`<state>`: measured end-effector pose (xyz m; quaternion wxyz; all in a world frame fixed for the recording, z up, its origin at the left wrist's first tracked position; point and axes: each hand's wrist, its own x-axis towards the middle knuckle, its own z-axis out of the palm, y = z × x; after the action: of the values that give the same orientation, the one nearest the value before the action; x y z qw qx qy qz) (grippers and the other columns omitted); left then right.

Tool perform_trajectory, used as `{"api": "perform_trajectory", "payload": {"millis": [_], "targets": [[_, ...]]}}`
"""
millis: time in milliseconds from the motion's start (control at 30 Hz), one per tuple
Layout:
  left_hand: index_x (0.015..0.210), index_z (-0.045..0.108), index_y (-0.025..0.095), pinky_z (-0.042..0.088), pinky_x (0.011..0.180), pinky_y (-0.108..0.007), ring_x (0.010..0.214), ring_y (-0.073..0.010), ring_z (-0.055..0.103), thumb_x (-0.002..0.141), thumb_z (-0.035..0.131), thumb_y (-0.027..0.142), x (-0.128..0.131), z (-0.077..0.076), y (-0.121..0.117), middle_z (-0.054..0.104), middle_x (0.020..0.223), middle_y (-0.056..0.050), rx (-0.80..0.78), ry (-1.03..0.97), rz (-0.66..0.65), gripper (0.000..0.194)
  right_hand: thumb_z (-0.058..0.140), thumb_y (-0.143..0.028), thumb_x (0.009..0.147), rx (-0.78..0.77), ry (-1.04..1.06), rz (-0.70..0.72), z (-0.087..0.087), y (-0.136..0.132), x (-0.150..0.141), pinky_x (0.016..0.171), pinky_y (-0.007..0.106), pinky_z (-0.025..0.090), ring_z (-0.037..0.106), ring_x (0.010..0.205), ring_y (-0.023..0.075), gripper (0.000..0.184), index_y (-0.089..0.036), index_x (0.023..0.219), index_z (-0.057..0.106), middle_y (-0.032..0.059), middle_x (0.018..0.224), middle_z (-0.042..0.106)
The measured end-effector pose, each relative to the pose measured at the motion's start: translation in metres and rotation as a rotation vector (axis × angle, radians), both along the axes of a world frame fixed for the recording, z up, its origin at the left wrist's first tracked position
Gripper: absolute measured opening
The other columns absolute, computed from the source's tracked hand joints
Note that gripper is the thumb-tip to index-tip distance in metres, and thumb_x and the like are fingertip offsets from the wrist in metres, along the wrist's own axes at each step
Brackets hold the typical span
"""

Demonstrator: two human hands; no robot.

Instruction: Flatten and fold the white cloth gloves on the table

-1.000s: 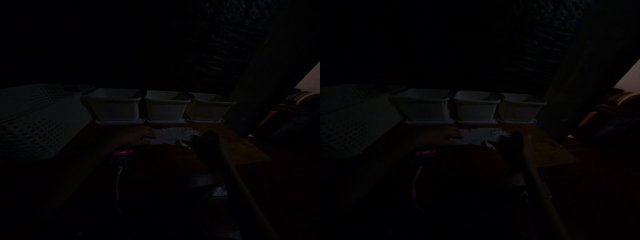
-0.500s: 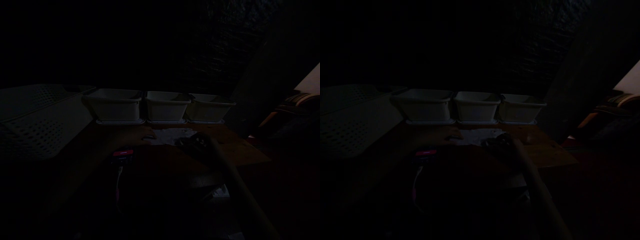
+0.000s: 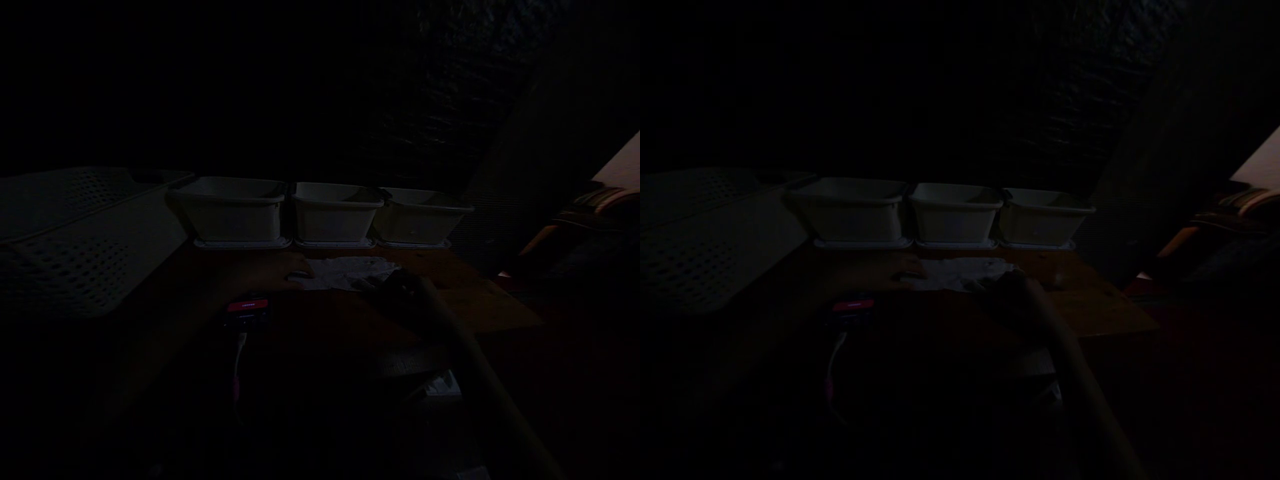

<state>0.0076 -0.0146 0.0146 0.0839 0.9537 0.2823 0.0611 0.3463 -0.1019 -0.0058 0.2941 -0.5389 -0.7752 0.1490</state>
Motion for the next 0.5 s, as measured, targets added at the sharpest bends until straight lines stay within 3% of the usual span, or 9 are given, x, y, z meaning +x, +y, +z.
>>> {"api": "perform_trajectory", "payload": {"millis": [200, 500], "targets": [[0.125, 0.064, 0.022, 0.042, 0.099, -0.029, 0.118, -0.0198, 0.059, 0.096, 0.06, 0.028, 0.0004, 0.0, 0.0009, 0.064, 0.129, -0.006, -0.007, 0.0, -0.007, 0.03, 0.058, -0.027, 0.079, 0.007, 0.108, -0.082, -0.0097, 0.0063, 0.0107, 0.06, 0.02, 0.044, 0.063, 0.073, 0.0167, 0.022, -0.012, 0.085, 0.072, 0.0072, 0.081, 0.07], [0.124, 0.065, 0.022, 0.043, 0.099, -0.028, 0.118, -0.0206, 0.059, 0.095, 0.062, 0.025, 0.0039, 0.0052, -0.0051, 0.064, 0.13, -0.005, 0.007, 0.021, 0.021, 0.029, 0.057, -0.026, 0.079, 0.011, 0.097, -0.124, -0.0085, 0.0064, 0.0105, 0.06, 0.022, 0.043, 0.061, 0.072, 0.0173, 0.02, -0.013, 0.087, 0.07, 0.0079, 0.081, 0.07]]}}
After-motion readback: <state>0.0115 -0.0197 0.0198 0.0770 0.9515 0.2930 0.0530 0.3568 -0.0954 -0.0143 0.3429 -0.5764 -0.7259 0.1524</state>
